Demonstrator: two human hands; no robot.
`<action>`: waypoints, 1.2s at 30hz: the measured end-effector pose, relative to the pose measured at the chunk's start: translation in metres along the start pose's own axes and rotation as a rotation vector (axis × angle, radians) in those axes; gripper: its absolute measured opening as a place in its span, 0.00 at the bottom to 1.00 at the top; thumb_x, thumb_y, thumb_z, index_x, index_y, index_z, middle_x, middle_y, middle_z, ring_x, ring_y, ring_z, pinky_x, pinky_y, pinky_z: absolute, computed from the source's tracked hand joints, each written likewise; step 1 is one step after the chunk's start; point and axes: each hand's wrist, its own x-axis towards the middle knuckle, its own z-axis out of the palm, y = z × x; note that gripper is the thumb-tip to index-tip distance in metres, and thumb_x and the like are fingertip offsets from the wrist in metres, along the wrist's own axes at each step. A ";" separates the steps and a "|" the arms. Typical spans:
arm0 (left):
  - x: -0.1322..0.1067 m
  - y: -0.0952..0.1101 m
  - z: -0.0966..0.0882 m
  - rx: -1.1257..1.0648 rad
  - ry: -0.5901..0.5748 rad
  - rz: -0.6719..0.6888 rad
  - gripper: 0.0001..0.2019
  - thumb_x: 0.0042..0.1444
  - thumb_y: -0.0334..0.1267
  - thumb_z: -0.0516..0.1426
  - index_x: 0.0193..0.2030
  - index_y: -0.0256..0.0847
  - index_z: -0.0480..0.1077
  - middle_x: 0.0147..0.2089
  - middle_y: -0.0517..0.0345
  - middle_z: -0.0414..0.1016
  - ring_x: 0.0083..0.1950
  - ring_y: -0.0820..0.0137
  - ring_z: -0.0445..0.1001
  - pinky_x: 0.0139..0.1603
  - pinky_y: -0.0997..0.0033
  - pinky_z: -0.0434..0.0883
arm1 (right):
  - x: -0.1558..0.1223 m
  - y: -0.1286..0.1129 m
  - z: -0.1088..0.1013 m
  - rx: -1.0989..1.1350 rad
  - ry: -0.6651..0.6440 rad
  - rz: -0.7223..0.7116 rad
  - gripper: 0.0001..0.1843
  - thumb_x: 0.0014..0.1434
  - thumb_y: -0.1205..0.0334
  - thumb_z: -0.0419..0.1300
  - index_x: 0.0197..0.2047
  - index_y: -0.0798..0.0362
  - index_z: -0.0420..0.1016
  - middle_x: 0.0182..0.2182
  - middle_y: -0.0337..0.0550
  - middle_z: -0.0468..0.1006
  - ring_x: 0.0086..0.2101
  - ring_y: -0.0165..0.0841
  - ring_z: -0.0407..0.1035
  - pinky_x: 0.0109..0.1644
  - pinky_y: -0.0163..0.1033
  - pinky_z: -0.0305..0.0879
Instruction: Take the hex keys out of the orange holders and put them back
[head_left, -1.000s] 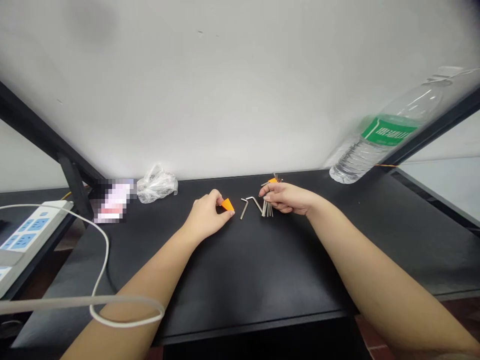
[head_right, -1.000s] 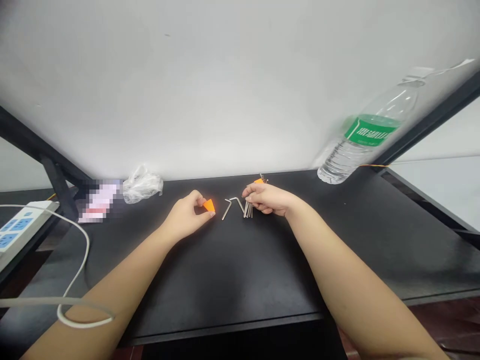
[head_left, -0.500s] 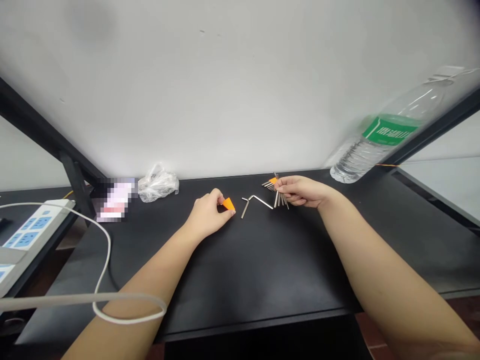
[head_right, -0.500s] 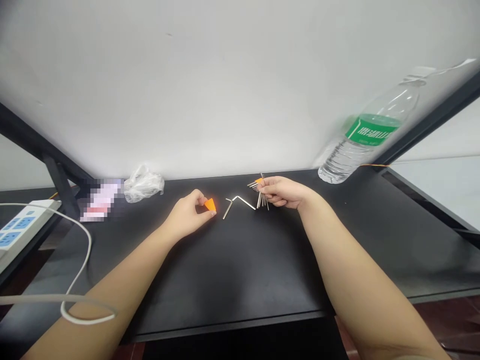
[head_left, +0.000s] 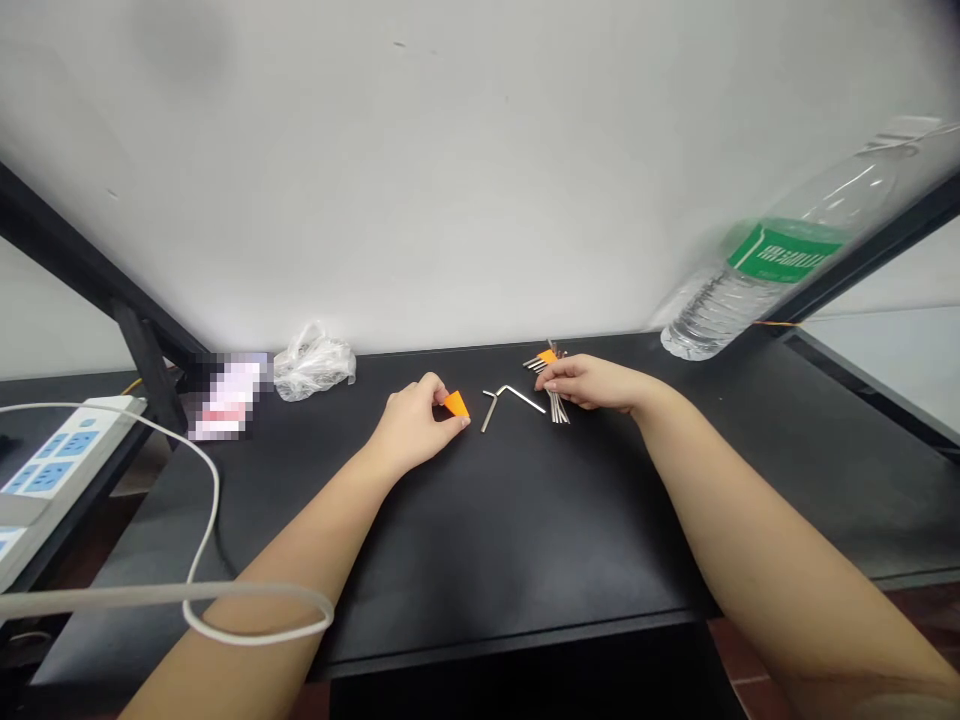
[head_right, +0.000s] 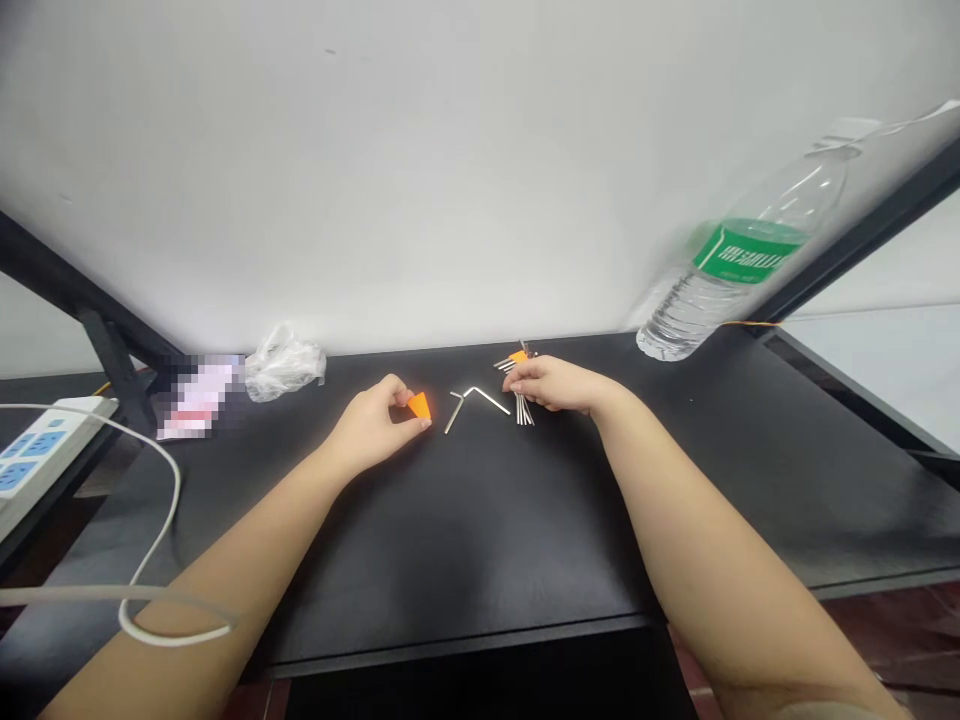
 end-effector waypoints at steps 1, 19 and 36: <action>0.000 0.000 0.000 -0.001 -0.003 -0.001 0.17 0.52 0.52 0.65 0.40 0.47 0.66 0.44 0.57 0.76 0.48 0.60 0.76 0.47 0.62 0.72 | -0.001 -0.001 0.000 0.038 -0.012 0.014 0.23 0.58 0.43 0.67 0.49 0.50 0.77 0.24 0.33 0.61 0.22 0.24 0.51 0.22 0.31 0.48; 0.000 0.000 -0.001 -0.013 -0.017 -0.002 0.16 0.51 0.50 0.65 0.40 0.47 0.66 0.44 0.57 0.76 0.48 0.60 0.76 0.48 0.61 0.72 | -0.023 -0.009 -0.023 0.058 0.036 0.018 0.22 0.56 0.42 0.69 0.41 0.50 0.72 0.24 0.33 0.60 0.22 0.24 0.50 0.23 0.32 0.46; 0.000 0.001 0.000 -0.004 -0.011 -0.008 0.16 0.51 0.50 0.65 0.40 0.47 0.67 0.44 0.57 0.76 0.48 0.59 0.75 0.48 0.61 0.72 | -0.008 -0.027 0.037 -0.933 0.299 -0.068 0.06 0.60 0.67 0.62 0.41 0.50 0.70 0.28 0.48 0.73 0.29 0.38 0.66 0.32 0.40 0.52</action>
